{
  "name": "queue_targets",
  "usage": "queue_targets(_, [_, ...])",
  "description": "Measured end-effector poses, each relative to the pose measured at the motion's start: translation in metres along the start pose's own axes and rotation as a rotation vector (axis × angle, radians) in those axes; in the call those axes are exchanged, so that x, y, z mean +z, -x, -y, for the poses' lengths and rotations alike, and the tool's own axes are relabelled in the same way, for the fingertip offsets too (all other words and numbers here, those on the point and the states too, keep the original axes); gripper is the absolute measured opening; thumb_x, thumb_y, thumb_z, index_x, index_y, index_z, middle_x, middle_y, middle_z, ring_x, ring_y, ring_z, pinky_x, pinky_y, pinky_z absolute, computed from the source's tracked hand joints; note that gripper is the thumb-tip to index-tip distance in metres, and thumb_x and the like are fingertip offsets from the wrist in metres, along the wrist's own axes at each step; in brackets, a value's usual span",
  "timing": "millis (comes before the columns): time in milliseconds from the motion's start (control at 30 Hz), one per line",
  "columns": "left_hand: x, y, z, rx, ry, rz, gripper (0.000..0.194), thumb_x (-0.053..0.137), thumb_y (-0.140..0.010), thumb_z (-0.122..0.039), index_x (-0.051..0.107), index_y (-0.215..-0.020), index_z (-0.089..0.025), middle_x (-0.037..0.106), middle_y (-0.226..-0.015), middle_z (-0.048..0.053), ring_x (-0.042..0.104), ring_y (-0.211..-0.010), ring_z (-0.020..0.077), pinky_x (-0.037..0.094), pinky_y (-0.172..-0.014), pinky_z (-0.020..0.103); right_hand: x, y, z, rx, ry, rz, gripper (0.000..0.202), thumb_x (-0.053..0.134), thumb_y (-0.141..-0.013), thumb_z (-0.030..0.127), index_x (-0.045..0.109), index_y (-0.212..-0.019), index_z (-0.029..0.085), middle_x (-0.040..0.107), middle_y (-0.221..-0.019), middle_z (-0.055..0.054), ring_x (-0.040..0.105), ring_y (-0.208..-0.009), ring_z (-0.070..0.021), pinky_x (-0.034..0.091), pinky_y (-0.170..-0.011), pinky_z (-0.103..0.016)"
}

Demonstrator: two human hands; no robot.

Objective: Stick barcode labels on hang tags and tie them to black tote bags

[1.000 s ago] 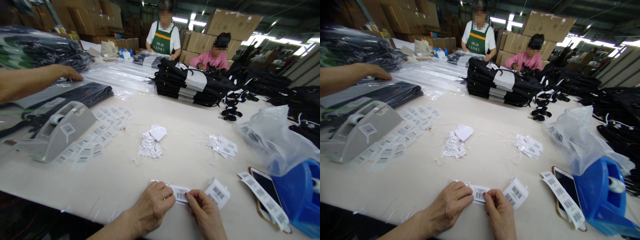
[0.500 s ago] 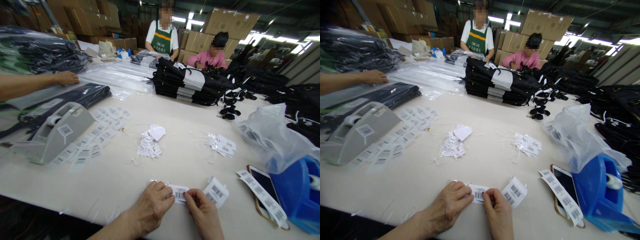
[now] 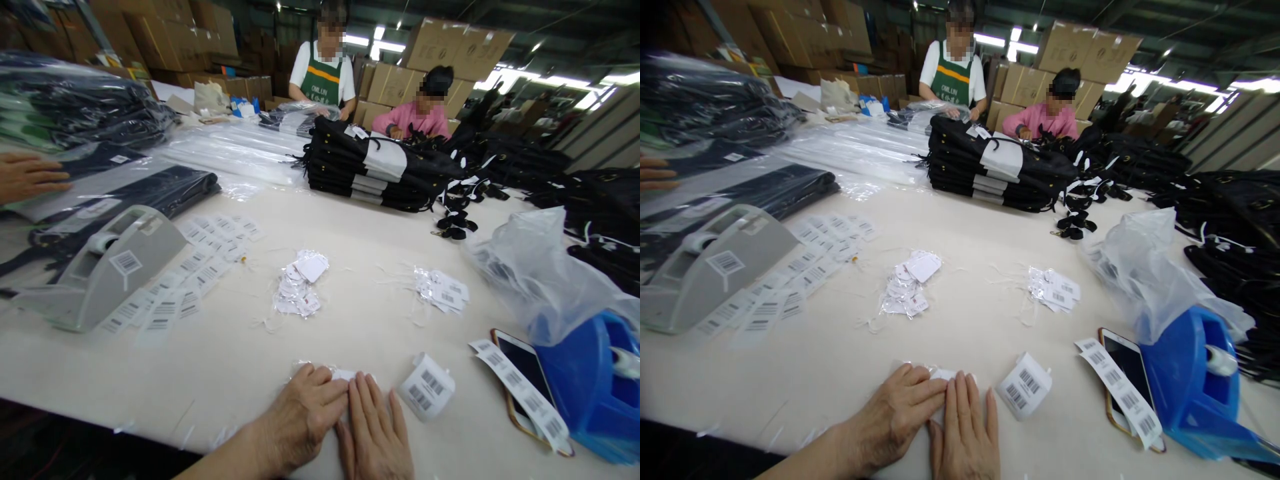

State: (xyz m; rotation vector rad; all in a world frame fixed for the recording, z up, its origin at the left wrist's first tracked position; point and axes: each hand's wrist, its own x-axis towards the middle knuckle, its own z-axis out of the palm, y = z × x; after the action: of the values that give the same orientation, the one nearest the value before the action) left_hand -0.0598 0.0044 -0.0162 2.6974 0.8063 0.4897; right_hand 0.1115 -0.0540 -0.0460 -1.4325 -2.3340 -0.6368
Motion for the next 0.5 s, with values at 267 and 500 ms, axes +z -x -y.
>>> queue_targets(267, [0.001,0.001,0.0,-0.036,0.067,-0.1,0.022,0.035,-0.081,-0.009,0.05,-0.095,-0.015,0.059,-0.094,0.008,0.052,-0.08,0.0183,0.043,-0.068,0.032,0.004,-0.003,0.009,0.027,0.076,0.095,0.045,0.048,-0.079,0.037,0.055,-0.114,0.008,0.056,-0.12,-0.013,0.028,-0.128,-0.0313,0.006,-0.107,-0.054])
queue_targets(500, [0.002,0.004,0.001,-0.065,0.006,-0.185,0.031,0.036,-0.079,-0.006,0.042,-0.109,-0.013,0.055,-0.108,0.012,0.055,-0.093,0.0197,0.047,-0.08,0.034,-0.005,0.0,-0.004,0.02,0.037,0.095,0.043,0.047,-0.081,0.038,0.054,-0.116,0.014,0.057,-0.121,-0.005,0.018,-0.132,-0.0271,0.005,-0.108,-0.051])
